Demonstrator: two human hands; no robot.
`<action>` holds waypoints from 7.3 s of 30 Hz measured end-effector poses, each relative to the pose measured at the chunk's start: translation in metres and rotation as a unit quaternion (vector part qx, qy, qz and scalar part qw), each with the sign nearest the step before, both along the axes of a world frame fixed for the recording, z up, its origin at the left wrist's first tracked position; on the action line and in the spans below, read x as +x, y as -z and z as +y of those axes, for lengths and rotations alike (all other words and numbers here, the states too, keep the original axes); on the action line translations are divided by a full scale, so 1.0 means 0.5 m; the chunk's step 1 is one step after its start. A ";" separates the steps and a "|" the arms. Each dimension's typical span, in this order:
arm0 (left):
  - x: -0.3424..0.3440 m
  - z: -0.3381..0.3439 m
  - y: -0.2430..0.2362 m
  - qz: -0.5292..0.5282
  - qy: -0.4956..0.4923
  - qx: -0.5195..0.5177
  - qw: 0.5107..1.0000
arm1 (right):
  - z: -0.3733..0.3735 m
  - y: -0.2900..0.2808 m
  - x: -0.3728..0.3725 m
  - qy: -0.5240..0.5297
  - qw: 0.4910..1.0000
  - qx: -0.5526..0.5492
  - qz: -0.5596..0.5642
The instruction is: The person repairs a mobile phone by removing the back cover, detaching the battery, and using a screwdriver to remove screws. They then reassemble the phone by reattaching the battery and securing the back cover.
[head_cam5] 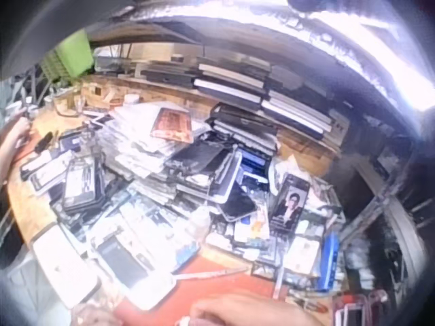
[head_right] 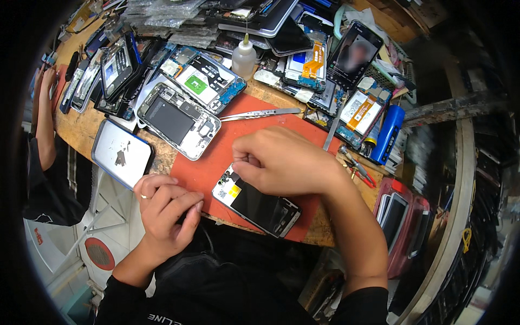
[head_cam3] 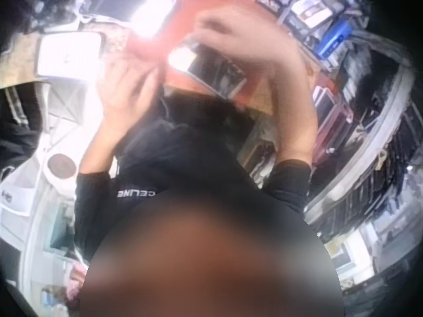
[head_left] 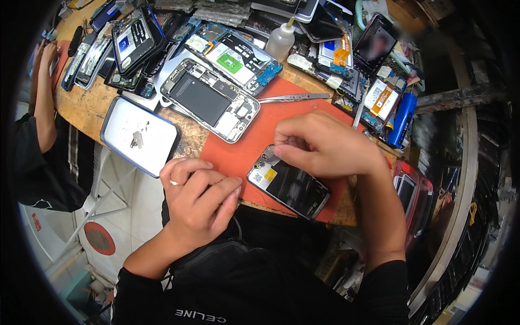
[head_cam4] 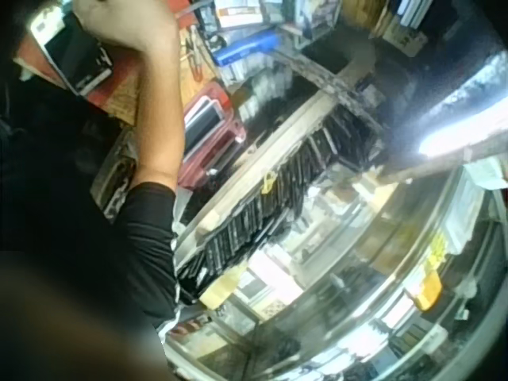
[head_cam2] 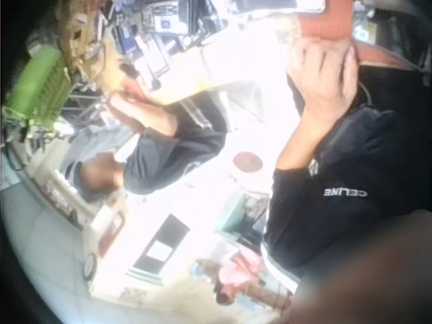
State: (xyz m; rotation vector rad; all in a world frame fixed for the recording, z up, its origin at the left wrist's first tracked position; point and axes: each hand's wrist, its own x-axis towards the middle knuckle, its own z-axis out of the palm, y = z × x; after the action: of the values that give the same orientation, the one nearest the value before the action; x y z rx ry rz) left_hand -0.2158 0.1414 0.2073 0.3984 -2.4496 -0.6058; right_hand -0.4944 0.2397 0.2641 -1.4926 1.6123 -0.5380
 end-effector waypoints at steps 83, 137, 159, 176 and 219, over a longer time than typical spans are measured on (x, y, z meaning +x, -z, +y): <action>-0.040 -0.007 -0.013 -0.105 0.052 -0.212 0.970 | -0.024 0.026 0.028 -0.015 0.985 -0.076 0.155; -0.084 -0.013 -0.024 -0.106 0.117 -0.257 0.953 | 0.115 0.002 -0.037 0.370 0.884 -0.261 0.116; 0.044 -0.039 0.016 0.069 0.012 -0.136 0.988 | 0.267 -0.024 0.047 0.478 0.793 -0.041 0.375; 0.146 -0.242 -0.047 -0.036 -0.169 0.001 0.985 | 0.123 0.001 0.124 0.343 0.859 -0.186 0.332; 0.052 -0.228 -0.017 -0.191 -0.128 -0.141 0.963 | 0.190 0.038 0.202 0.365 0.863 -0.295 0.188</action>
State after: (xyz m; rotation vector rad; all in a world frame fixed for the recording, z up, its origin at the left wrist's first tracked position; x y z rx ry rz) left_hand -0.1895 0.0272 0.2156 0.7566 -2.7307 -0.0683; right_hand -0.3931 0.3348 0.2453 -1.4084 2.4979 -1.3223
